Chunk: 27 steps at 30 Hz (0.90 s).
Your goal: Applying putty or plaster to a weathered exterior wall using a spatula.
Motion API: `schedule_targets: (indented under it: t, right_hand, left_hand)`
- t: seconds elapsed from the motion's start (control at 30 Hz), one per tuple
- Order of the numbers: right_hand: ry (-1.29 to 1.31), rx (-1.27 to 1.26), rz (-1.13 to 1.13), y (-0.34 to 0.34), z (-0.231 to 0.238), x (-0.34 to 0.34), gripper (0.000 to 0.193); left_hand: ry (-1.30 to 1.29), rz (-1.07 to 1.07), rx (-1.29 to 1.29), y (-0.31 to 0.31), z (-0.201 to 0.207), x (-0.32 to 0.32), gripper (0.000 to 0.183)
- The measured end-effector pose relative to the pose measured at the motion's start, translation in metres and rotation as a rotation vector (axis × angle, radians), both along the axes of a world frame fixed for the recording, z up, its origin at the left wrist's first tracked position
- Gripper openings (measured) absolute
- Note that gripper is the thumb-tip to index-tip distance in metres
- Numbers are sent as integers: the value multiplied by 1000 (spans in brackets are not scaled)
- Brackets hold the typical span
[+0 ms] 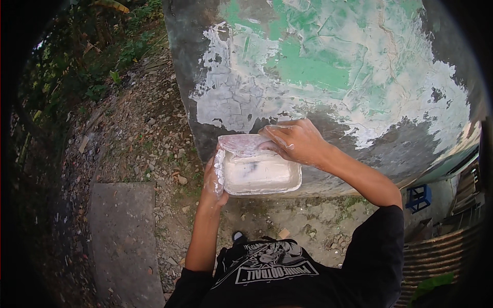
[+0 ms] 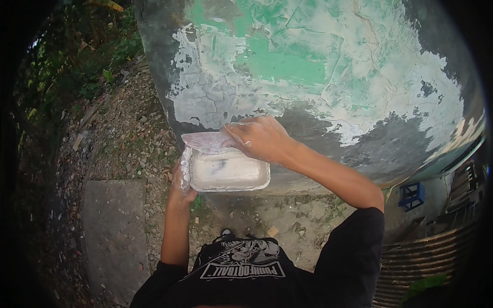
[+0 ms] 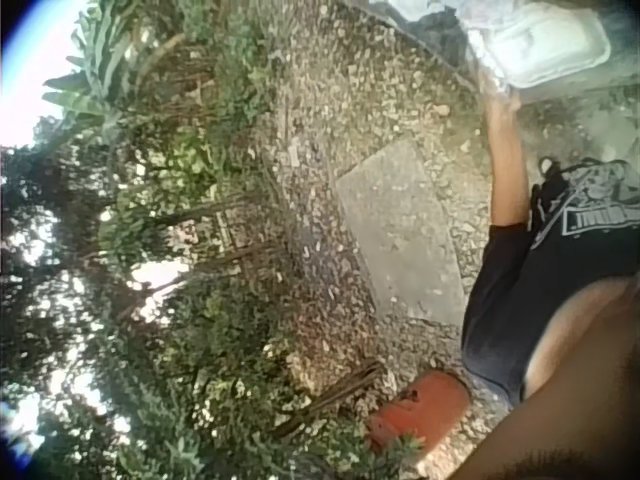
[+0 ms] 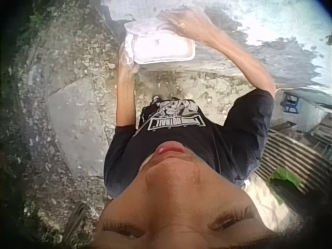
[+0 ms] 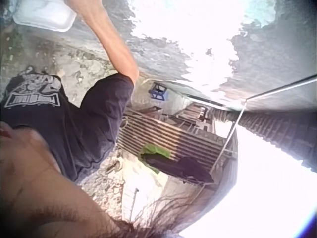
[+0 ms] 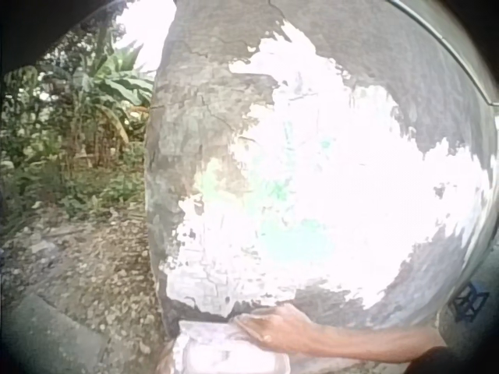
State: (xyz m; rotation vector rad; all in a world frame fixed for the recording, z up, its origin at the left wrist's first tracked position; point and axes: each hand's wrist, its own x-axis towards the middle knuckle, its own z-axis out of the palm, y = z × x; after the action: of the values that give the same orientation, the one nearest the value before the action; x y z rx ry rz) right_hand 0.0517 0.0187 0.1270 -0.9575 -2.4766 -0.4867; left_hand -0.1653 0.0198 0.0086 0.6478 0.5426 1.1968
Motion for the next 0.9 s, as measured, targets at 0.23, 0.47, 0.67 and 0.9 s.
schedule_targets:
  t: [0.23,0.47,0.67,0.9]
  right_hand:
    - [-58,115,-60,12,-10,7,27]
    - [-59,165,-70,10,8,8,26]
    - [163,366,42,18,74,22,25]
    - [184,634,-42,40,192,36,35]
  left_hand:
    - [31,-36,-17,6,14,5,48]
    - [87,-11,33,34,18,-1,48]
    - [7,-102,78,64,89,15,50]
    - [-10,-164,221,98,166,31,44]
